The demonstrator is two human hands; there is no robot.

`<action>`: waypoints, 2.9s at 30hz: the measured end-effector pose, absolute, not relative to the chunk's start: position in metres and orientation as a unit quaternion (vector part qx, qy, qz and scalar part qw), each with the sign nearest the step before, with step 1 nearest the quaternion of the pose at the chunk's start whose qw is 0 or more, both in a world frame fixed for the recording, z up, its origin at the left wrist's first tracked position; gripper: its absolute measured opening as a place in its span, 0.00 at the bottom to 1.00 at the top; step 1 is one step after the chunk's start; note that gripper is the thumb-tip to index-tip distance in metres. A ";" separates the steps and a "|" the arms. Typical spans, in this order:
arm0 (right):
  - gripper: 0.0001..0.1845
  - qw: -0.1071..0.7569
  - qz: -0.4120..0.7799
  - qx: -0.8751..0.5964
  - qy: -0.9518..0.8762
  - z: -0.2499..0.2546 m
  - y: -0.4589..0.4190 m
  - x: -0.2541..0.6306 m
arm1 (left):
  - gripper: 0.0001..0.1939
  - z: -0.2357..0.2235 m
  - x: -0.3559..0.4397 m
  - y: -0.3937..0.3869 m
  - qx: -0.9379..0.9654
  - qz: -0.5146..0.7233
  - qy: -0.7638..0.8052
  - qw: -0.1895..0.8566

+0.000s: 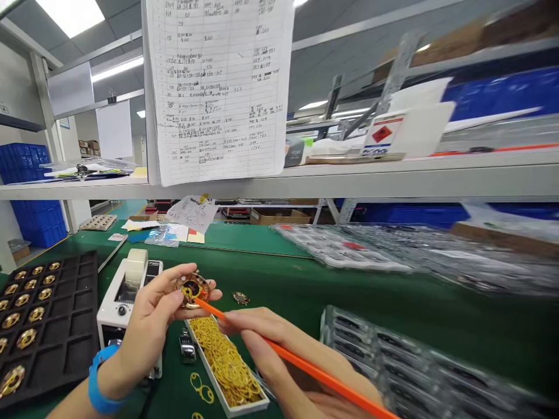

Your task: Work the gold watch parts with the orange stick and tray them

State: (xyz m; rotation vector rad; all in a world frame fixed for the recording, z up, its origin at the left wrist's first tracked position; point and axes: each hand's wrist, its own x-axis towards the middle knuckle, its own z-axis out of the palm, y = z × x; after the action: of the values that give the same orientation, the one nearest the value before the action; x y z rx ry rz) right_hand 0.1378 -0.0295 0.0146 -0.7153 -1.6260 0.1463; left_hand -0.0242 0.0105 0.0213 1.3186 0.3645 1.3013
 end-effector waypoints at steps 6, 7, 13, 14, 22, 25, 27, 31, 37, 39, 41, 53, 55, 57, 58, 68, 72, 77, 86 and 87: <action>0.10 0.618 0.134 -0.328 -0.702 0.014 -0.019 0.139 | 0.14 0.015 -0.028 0.013 0.581 0.544 0.162 0.583; 0.10 0.606 0.155 -0.327 -0.708 0.013 -0.017 0.140 | 0.14 0.015 -0.029 0.014 0.582 0.540 0.165 0.585; 0.09 0.597 0.262 -0.287 -0.702 0.007 0.000 0.144 | 0.15 0.015 -0.036 0.018 0.578 0.523 0.174 0.602; 0.09 0.598 0.271 -0.276 -0.702 0.006 0.002 0.144 | 0.15 0.015 -0.037 0.018 0.578 0.521 0.177 0.603; 0.12 0.552 0.174 -0.189 -0.793 0.006 0.009 0.152 | 0.15 0.017 -0.039 0.016 0.572 0.503 0.170 0.626; 0.17 0.505 0.086 -0.146 -0.847 0.007 0.008 0.158 | 0.15 0.017 -0.038 0.015 0.566 0.500 0.190 0.627; 0.20 0.469 0.039 -0.142 -0.871 0.007 0.006 0.160 | 0.15 0.016 -0.037 0.016 0.563 0.501 0.206 0.624; 0.21 0.456 -0.008 -0.151 -0.877 0.009 -0.002 0.160 | 0.15 0.016 -0.034 0.016 0.545 0.518 0.216 0.623; 0.18 0.575 -0.027 -0.262 -0.775 0.003 -0.014 0.145 | 0.17 0.011 -0.028 0.013 0.553 0.530 0.217 0.605; 0.17 0.604 -0.039 -0.278 -0.746 -0.001 -0.014 0.139 | 0.18 0.008 -0.025 0.011 0.561 0.533 0.214 0.596; 0.18 0.626 -0.051 -0.275 -0.728 -0.005 -0.011 0.135 | 0.18 0.005 -0.022 0.009 0.566 0.533 0.218 0.590; 0.15 0.476 -0.259 -0.202 -0.816 -0.003 -0.002 0.139 | 0.15 0.006 -0.022 0.022 0.552 0.531 0.260 0.588; 0.15 0.526 -0.182 -0.236 -0.797 0.000 -0.008 0.144 | 0.15 0.005 -0.023 0.023 0.555 0.526 0.263 0.588; 0.15 0.590 -0.098 -0.277 -0.752 0.001 -0.014 0.149 | 0.14 0.005 -0.023 0.023 0.558 0.517 0.268 0.591; 0.14 0.619 -0.065 -0.290 -0.727 0.002 -0.017 0.151 | 0.13 0.006 -0.022 0.022 0.561 0.514 0.271 0.590; 0.14 0.628 -0.128 -0.284 -0.713 -0.014 -0.014 0.130 | 0.01 -0.001 -0.014 0.014 0.602 0.577 0.295 0.467; 0.09 0.555 -0.247 -0.301 -0.735 -0.018 -0.008 0.117 | 0.03 -0.002 -0.014 0.016 0.619 0.573 0.311 0.438; 0.08 0.563 -0.247 -0.343 -0.710 -0.017 -0.002 0.119 | 0.12 -0.007 -0.011 0.012 0.673 0.543 0.342 0.369; 0.08 0.585 -0.144 -0.377 -0.704 -0.018 0.001 0.123 | 0.21 -0.015 -0.008 0.007 0.736 0.530 0.326 0.265; 0.08 0.583 -0.140 -0.381 -0.704 -0.017 0.001 0.123 | 0.21 -0.015 -0.008 0.007 0.742 0.530 0.319 0.258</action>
State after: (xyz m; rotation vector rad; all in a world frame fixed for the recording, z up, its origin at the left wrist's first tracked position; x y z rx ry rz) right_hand 0.1227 0.0015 -0.0172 -0.8907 -1.6435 -0.3278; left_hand -0.0082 0.0073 -0.0152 2.0126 0.8652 1.4378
